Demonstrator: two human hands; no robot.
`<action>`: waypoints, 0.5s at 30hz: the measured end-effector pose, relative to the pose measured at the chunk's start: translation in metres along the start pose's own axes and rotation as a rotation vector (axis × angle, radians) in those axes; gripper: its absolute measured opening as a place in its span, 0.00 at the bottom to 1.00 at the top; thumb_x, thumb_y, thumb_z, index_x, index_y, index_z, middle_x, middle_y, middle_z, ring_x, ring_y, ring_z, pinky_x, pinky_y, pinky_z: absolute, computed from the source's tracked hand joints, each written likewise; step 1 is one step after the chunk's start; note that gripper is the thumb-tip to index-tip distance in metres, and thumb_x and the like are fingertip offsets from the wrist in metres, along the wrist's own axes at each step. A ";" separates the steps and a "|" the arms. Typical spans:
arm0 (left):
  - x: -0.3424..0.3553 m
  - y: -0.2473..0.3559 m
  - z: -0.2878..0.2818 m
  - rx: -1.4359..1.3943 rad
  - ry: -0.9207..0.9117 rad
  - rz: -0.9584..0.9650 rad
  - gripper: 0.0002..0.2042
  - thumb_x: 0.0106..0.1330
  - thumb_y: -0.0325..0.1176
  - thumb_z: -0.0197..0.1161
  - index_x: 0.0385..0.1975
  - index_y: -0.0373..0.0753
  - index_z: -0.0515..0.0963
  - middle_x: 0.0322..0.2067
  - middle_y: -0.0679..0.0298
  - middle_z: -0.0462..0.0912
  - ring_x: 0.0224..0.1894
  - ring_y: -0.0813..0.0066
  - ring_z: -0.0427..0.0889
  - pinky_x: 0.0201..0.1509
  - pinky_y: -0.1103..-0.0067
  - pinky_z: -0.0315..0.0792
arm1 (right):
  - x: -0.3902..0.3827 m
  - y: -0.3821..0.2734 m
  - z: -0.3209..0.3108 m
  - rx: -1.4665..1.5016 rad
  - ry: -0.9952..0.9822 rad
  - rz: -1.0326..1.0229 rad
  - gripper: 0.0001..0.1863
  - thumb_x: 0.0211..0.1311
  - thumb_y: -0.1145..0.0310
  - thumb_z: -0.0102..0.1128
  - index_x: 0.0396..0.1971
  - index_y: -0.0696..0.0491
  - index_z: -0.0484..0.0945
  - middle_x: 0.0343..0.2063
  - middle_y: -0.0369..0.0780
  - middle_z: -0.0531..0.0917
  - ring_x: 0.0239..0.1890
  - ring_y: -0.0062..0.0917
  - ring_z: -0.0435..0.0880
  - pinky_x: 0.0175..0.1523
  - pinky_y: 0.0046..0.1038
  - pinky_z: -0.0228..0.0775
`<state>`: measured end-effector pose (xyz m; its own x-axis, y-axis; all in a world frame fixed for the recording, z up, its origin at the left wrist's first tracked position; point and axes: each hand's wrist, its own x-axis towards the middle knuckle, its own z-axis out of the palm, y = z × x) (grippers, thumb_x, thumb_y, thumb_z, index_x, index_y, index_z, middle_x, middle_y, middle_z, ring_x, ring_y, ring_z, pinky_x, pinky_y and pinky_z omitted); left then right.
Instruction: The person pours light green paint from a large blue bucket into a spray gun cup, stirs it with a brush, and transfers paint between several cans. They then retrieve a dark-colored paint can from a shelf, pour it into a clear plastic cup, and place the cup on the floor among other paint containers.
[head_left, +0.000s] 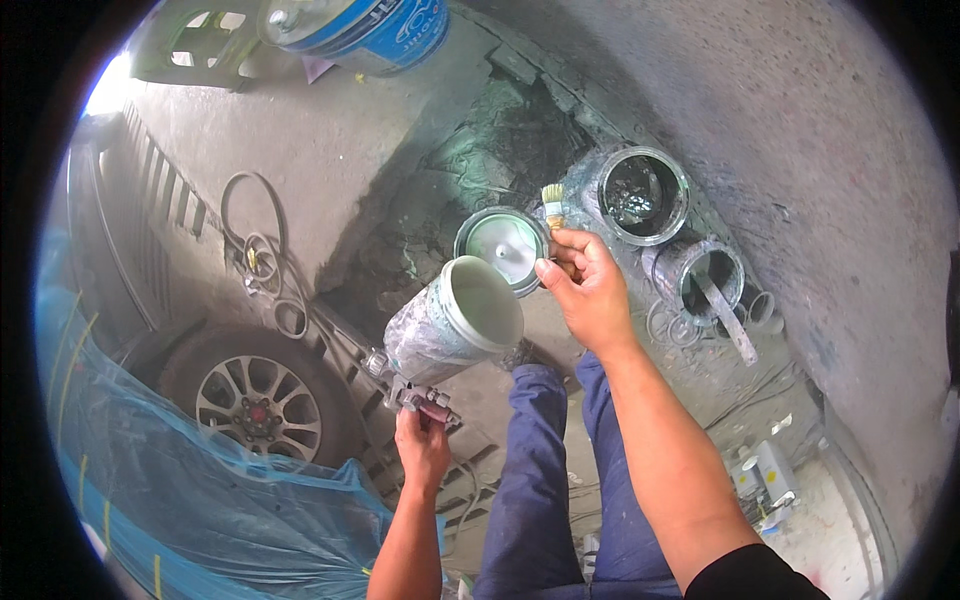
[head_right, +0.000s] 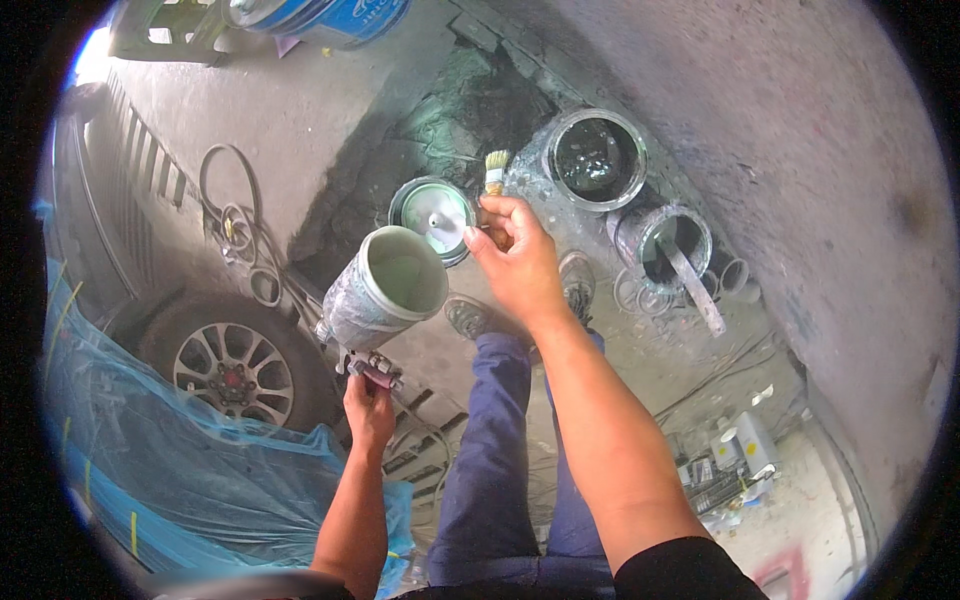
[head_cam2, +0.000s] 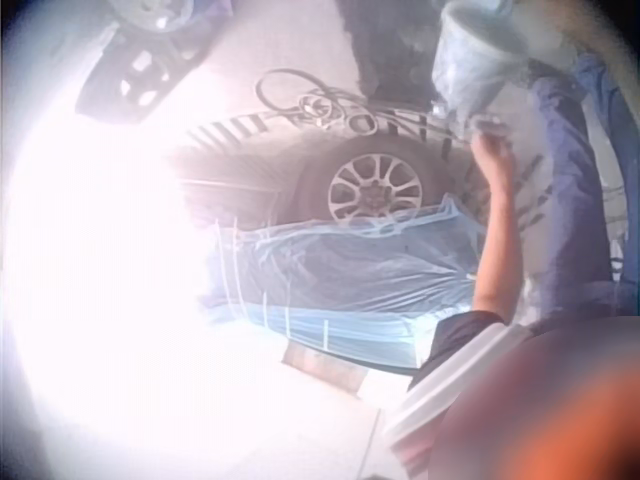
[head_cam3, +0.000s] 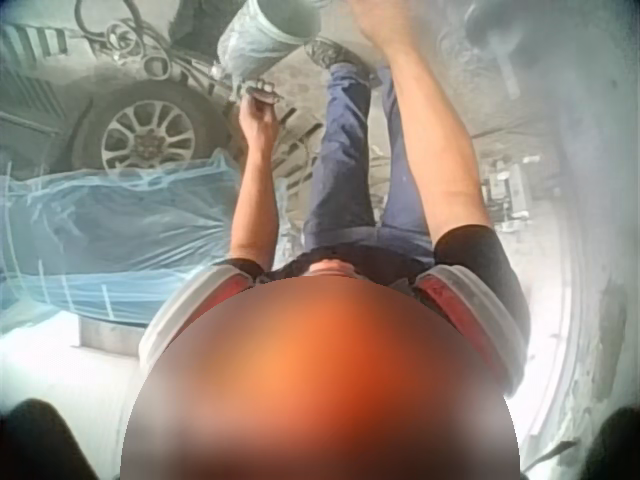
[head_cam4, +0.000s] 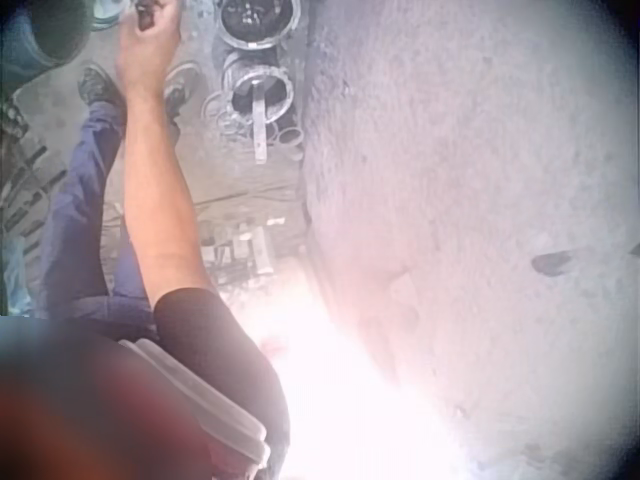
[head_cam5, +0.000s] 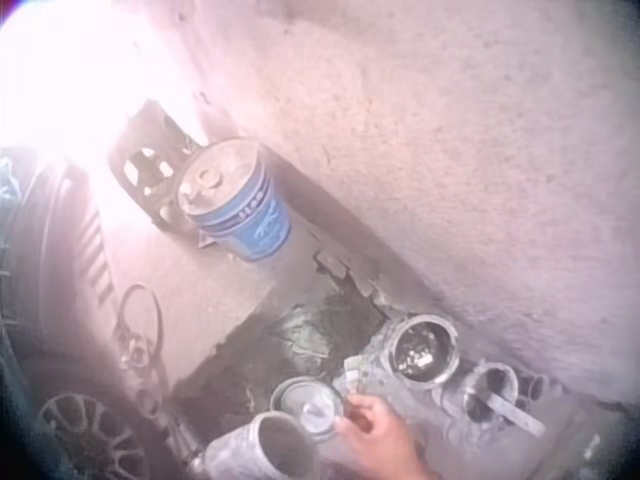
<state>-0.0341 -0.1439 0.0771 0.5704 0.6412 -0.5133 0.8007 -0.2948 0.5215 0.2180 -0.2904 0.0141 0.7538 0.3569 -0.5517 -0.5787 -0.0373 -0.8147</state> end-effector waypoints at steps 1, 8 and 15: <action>-0.002 0.002 -0.003 0.067 -0.005 -0.005 0.08 0.59 0.19 0.58 0.38 0.37 0.75 0.29 0.59 0.77 0.33 0.63 0.78 0.38 0.73 0.71 | 0.000 0.001 0.000 0.006 0.003 -0.004 0.23 0.62 0.74 0.64 0.55 0.61 0.67 0.45 0.42 0.80 0.42 0.17 0.78 0.49 0.21 0.72; -0.011 0.009 -0.007 0.145 0.025 -0.058 0.07 0.58 0.22 0.59 0.37 0.36 0.75 0.31 0.53 0.78 0.36 0.54 0.77 0.41 0.66 0.70 | 0.000 0.004 -0.003 0.039 -0.014 0.007 0.23 0.62 0.75 0.63 0.55 0.61 0.67 0.45 0.41 0.80 0.42 0.16 0.77 0.49 0.21 0.71; -0.020 0.010 -0.003 0.109 0.027 -0.134 0.08 0.56 0.22 0.58 0.36 0.34 0.75 0.32 0.52 0.79 0.36 0.51 0.79 0.42 0.66 0.71 | 0.000 0.011 -0.005 0.036 0.017 -0.010 0.23 0.61 0.72 0.65 0.54 0.62 0.70 0.44 0.44 0.82 0.42 0.19 0.81 0.48 0.23 0.74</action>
<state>-0.0382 -0.1573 0.0948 0.4535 0.6982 -0.5539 0.8850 -0.2796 0.3722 0.2132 -0.2955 0.0045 0.7644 0.3409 -0.5472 -0.5822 0.0001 -0.8131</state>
